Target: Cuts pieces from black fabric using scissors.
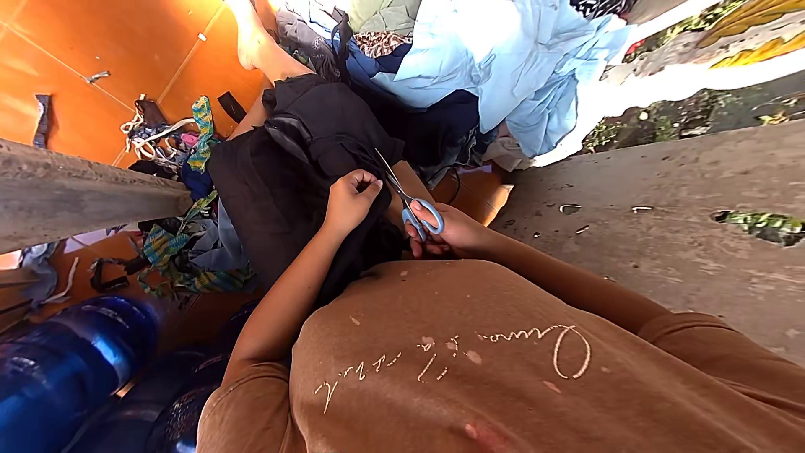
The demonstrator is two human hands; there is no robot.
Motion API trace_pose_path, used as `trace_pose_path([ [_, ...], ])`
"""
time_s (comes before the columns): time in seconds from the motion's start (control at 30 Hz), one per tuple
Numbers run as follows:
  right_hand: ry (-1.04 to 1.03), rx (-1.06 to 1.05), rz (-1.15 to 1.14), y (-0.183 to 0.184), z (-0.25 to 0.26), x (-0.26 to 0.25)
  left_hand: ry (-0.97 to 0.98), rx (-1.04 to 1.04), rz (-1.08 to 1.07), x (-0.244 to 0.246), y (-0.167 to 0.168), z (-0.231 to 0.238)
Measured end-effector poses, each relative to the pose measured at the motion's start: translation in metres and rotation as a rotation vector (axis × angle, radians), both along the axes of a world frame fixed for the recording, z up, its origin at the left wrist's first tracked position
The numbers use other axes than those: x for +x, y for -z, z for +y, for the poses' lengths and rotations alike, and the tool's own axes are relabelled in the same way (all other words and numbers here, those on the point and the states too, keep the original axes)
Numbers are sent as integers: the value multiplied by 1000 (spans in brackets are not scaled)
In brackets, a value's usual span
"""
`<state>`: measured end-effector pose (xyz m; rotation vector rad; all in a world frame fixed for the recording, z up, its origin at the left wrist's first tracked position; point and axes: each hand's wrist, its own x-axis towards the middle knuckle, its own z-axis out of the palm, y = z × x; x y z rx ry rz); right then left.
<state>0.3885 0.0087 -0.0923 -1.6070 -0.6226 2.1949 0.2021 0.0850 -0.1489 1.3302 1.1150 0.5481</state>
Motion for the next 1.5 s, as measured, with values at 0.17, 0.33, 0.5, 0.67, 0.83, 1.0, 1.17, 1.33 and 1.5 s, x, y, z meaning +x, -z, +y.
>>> trace_pose_path([
  [0.17,-16,40,-94,-2,2,-1,8,0,2,-1,3,-2],
  [0.33,-23,6,-92,-1,5,4,8,15,3,-2,4,-4],
  [0.5,-33,27,7,5,11,11,8,21,-1,-3,5,-5],
  [0.67,-13,73,-23,8,17,16,6,44,47,-7,4,-6],
  [0.83,-29,146,-58,10,16,22,5,100,311,-8,-15,10],
  [1.0,-23,162,-54,11,16,22,-16,101,219,5,-15,25],
  [1.17,-59,125,-85,6,15,16,-128,70,123,10,-15,16],
  [1.33,-64,123,-142,1,13,4,-210,-12,21,11,-11,10],
  [1.5,-64,123,-178,-3,12,-1,-227,-24,14,12,-11,8],
])
